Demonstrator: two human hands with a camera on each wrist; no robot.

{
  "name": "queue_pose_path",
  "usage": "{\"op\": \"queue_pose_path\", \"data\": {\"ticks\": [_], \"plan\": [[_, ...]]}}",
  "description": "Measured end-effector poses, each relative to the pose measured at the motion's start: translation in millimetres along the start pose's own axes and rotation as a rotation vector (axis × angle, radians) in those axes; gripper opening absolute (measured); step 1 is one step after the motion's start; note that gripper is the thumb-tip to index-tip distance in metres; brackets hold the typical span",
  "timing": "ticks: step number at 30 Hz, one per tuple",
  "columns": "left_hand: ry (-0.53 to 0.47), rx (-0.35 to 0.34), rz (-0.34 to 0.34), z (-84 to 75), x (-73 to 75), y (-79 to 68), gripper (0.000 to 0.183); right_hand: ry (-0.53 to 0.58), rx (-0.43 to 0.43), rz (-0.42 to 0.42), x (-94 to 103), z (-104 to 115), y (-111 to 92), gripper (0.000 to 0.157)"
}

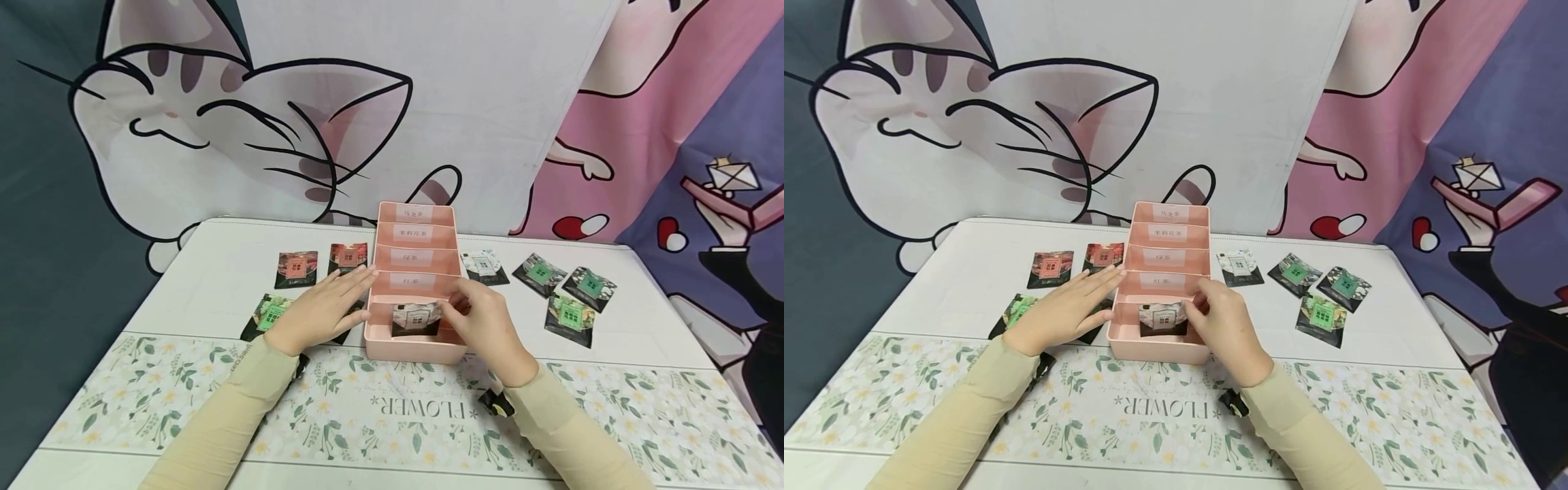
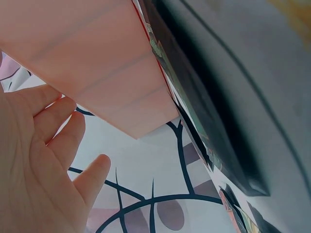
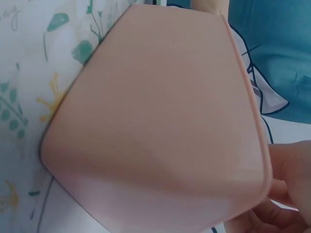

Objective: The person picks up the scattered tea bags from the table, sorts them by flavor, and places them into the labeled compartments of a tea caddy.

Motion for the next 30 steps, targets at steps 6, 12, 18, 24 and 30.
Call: {"op": "queue_pose_path", "data": {"ticks": [6, 12, 18, 24, 30], "plan": [[-0.001, 0.007, 0.002, 0.7, 0.6, -0.5, 0.068, 0.025, -0.004, -0.036, 13.8, -6, 5, 0.004], [0.003, 0.004, 0.002, 0.7, 0.3, -1.3, 0.068, 0.016, -0.088, -0.081, 27.3, -38, 13, 0.003], [0.006, -0.001, 0.0, 0.3, -0.1, -1.1, 0.069, 0.007, -0.211, -0.038, 29.3, -85, 17, 0.007], [0.009, 0.004, 0.002, 0.7, -0.9, -0.6, 0.068, 0.003, -0.296, 0.039, 27.5, -123, 21, 0.013], [0.009, 0.01, 0.008, 1.1, -0.4, -0.4, 0.068, -0.008, -0.365, 0.119, 23.3, -152, 25, 0.02]]}}
Point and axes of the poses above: each hand's wrist, its own y-axis towards the middle knuckle, its own x-axis out of the back of the hand, z = x × y, the point moved 8 cm from there along y, towards the middle knuckle, and after that the axes turned 10 degrees about x, right-handed, at the moved point
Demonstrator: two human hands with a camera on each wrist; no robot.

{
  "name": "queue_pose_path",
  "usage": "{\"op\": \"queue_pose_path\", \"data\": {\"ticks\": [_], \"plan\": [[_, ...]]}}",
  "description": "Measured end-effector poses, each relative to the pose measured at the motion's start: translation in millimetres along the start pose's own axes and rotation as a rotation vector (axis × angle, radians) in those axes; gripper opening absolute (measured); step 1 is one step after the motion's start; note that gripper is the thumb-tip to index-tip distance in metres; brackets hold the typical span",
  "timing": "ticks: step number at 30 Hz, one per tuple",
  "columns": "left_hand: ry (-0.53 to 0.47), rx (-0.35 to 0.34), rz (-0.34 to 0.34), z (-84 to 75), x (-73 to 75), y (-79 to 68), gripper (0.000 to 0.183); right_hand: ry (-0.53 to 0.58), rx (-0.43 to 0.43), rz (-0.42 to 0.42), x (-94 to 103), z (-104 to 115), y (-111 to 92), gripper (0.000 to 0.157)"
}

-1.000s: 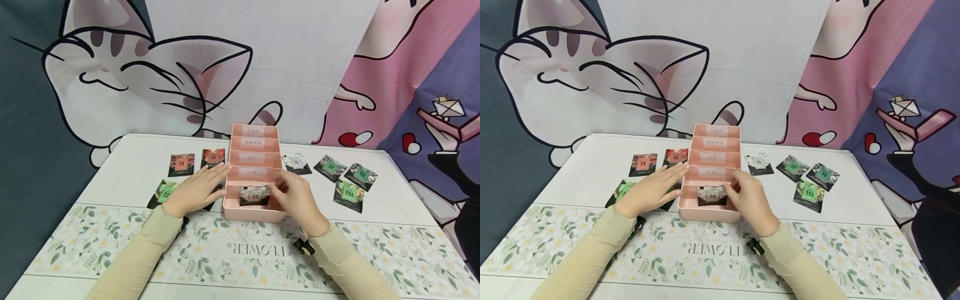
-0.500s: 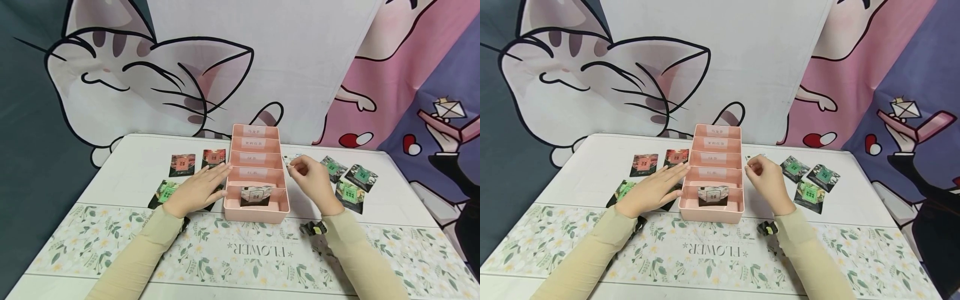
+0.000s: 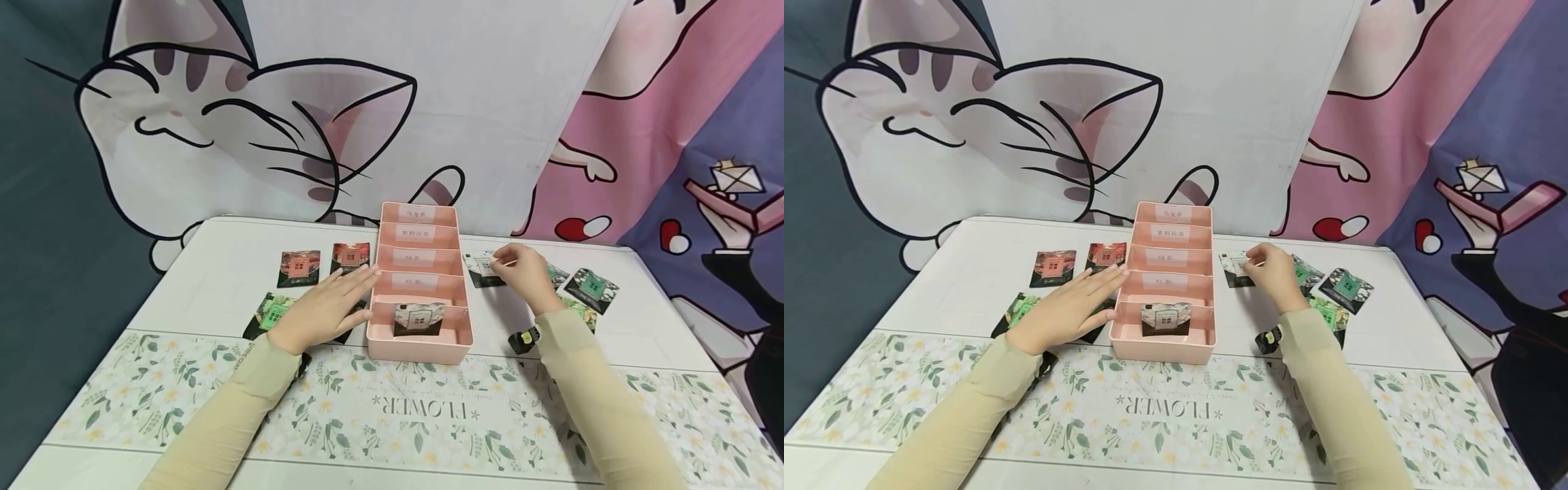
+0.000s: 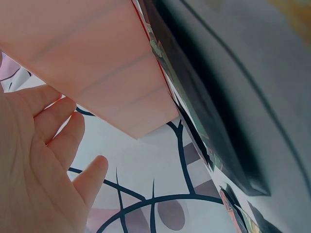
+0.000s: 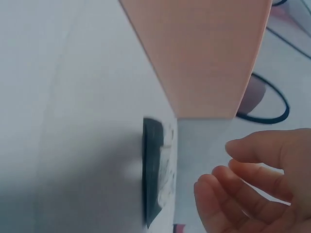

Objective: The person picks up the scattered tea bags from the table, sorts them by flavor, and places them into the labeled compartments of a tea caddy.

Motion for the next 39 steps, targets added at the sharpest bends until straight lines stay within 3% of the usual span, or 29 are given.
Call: {"op": "queue_pose_path", "data": {"ticks": [9, 16, 24, 28, 32, 37, 39], "plan": [[-0.003, 0.005, 0.002, 0.7, 0.4, 1.3, 0.068, -0.017, -0.16, 0.122, -8.3, -22, 18, 0.035], [-0.003, 0.003, -0.004, -0.3, -2.8, 1.3, 0.068, -0.045, -0.201, 0.123, -12.5, -37, 27, 0.037], [-0.012, 0.01, -0.009, 0.4, -4.4, 0.3, 0.068, -0.081, -0.216, 0.188, -24.3, -47, 36, 0.043], [-0.011, 0.008, -0.009, 0.5, -3.3, -0.4, 0.068, -0.088, -0.205, 0.205, -26.4, -47, 41, 0.016], [-0.012, 0.005, -0.013, 0.0, -1.9, -0.4, 0.068, -0.096, -0.209, 0.215, -26.8, -50, 44, 0.045], [-0.012, 0.015, 0.004, 0.3, -2.3, 0.1, 0.068, -0.138, -0.239, 0.226, -25.1, -53, 46, 0.023], [-0.01, 0.017, 0.008, 0.4, -2.4, 0.0, 0.068, -0.146, -0.251, 0.234, -26.1, -55, 47, 0.023]]}}
Point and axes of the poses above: each hand's wrist, its own y-axis towards the middle knuckle, its own x-axis out of the back of the hand, z = x × y, the point moved 8 cm from there along y, towards the middle knuckle, and after that the axes turned 10 degrees about x, right-handed, at the moved point
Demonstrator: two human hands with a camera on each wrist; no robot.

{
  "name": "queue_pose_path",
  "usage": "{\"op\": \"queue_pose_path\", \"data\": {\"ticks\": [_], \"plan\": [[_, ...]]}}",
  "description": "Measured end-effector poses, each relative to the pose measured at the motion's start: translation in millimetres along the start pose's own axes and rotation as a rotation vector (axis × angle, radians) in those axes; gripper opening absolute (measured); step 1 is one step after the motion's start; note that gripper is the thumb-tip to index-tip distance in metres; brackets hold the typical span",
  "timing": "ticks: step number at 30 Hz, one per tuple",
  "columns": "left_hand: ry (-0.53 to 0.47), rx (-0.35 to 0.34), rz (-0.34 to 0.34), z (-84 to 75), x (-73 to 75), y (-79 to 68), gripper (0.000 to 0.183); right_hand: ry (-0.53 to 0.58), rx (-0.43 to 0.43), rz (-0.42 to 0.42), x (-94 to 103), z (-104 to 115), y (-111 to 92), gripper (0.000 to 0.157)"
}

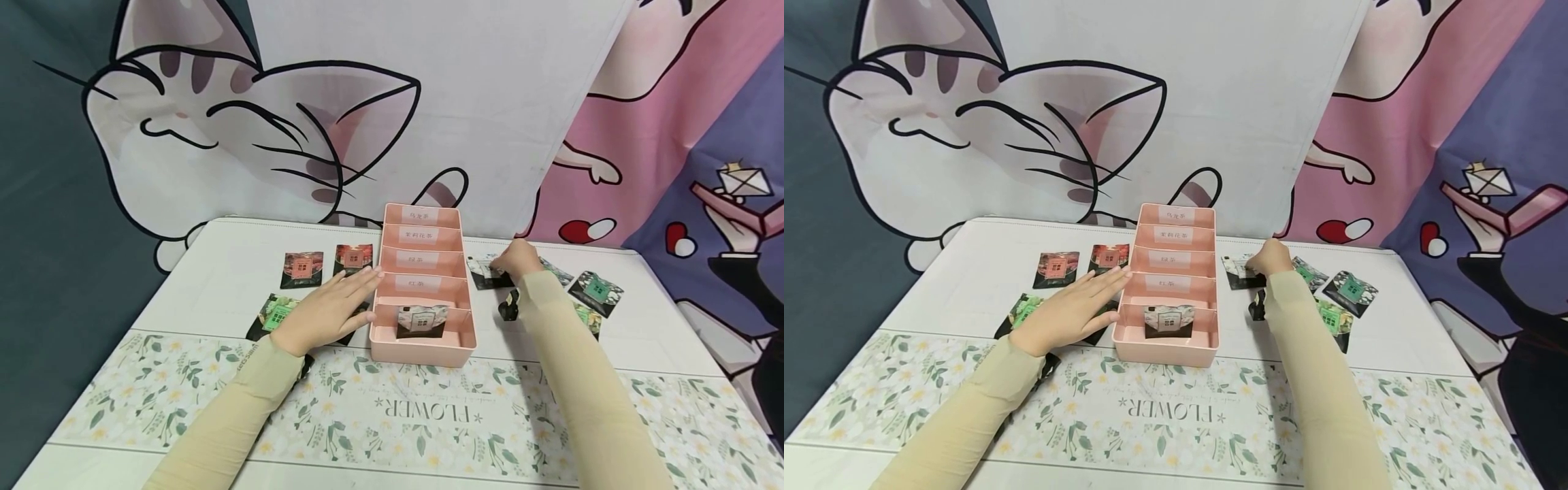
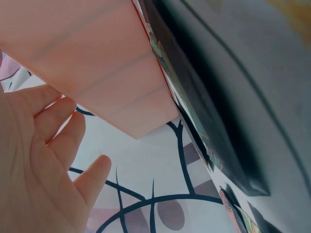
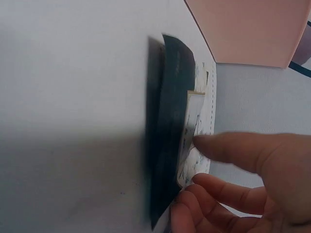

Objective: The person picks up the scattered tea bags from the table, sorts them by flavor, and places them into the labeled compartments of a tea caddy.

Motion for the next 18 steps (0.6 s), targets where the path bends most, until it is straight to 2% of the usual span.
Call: {"op": "queue_pose_path", "data": {"ticks": [7, 13, 18], "plan": [[0.005, -0.007, -0.003, -1.3, 0.7, 0.6, 0.068, 0.014, -0.052, 0.06, -4.9, -5, 2, 0.032], [0.002, -0.006, -0.003, -1.2, 1.4, 0.7, 0.068, 0.053, -0.044, 0.114, -11.0, 0, 4, 0.033], [0.006, -0.001, 0.0, 0.0, 0.6, 0.7, 0.068, 0.109, -0.047, 0.158, -16.3, 8, 3, 0.042]]}}
Point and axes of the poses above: each hand's wrist, its own y-axis towards the middle knuckle, its own x-axis out of the back of the hand, z = x × y, the point moved 8 cm from there along y, towards the middle knuckle, and after that the axes turned 10 degrees about x, right-handed, at the moved point
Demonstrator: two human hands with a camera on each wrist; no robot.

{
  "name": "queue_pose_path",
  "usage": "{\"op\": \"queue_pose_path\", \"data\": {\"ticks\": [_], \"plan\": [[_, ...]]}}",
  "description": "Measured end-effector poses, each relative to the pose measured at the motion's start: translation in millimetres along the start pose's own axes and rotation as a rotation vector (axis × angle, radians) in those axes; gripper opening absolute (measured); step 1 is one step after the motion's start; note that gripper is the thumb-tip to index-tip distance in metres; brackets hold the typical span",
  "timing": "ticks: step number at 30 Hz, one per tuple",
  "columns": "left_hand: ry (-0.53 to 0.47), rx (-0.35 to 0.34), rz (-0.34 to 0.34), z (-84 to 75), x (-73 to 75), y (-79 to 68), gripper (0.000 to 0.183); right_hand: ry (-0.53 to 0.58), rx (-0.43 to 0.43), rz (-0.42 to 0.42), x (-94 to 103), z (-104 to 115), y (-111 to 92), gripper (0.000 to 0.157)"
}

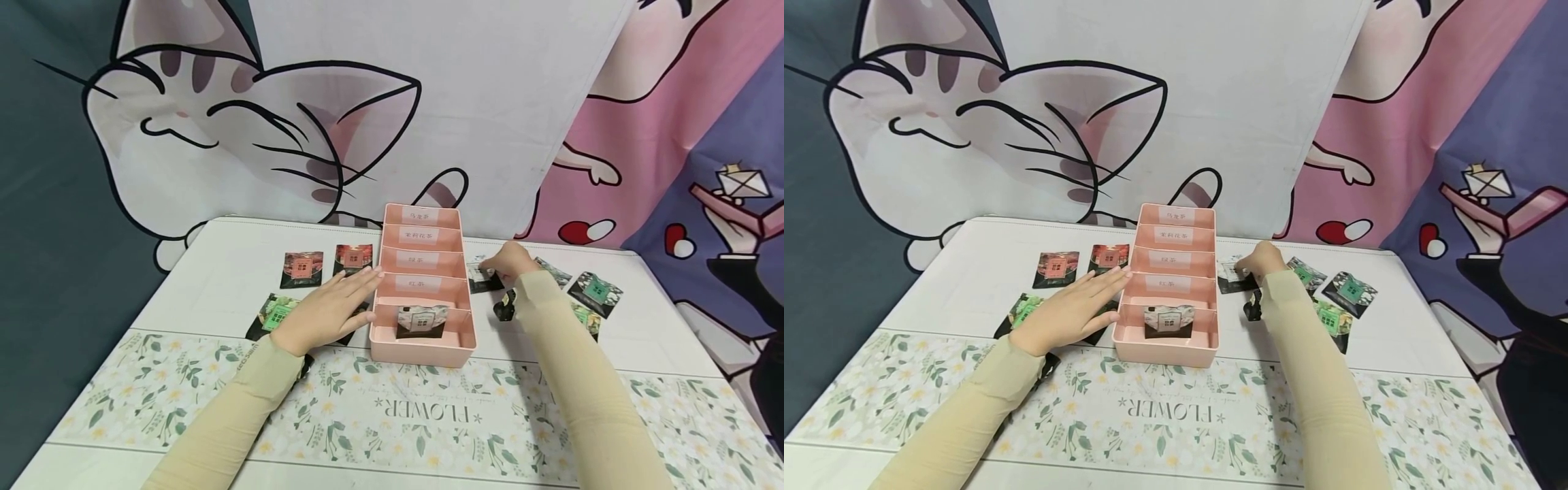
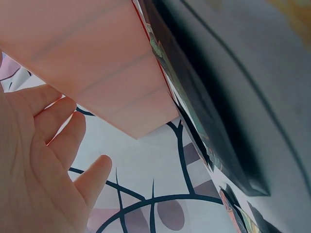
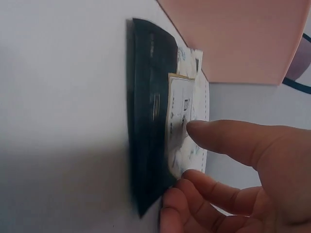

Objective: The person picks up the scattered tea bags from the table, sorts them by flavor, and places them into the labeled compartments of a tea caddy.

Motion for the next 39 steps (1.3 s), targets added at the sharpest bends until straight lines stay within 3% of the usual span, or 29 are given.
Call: {"op": "queue_pose_path", "data": {"ticks": [8, 20, 24, 31, 35, 39], "plan": [[-0.005, -0.003, -0.004, 0.6, -0.5, 0.1, 0.069, 0.061, 0.001, 0.041, -4.8, 9, -4, 0.038], [-0.011, -0.013, -0.022, -0.7, 1.8, 0.0, 0.068, 0.065, -0.072, 0.004, -4.1, 5, -2, 0.032], [-0.006, -0.011, -0.016, -0.6, 0.8, -0.1, 0.067, 0.124, -0.079, -0.006, -4.8, 2, -1, 0.028], [-0.01, -0.014, -0.01, 0.2, -0.3, 0.0, 0.067, 0.272, -0.09, 0.0, -6.3, -3, 1, 0.034], [-0.008, -0.019, -0.015, 0.8, 0.1, -0.5, 0.067, 0.351, -0.097, -0.037, -5.4, -5, 1, 0.033], [-0.006, -0.022, -0.018, 0.5, 0.8, -1.2, 0.068, 0.375, -0.074, -0.077, -3.0, -5, -2, 0.021]]}}
Point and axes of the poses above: each hand's wrist, its own y-axis towards the middle knuckle, its own x-axis out of the back of the hand, z = x × y, the point moved 8 cm from there along y, towards the middle knuckle, and after that the axes turned 10 degrees about x, right-handed, at the moved point
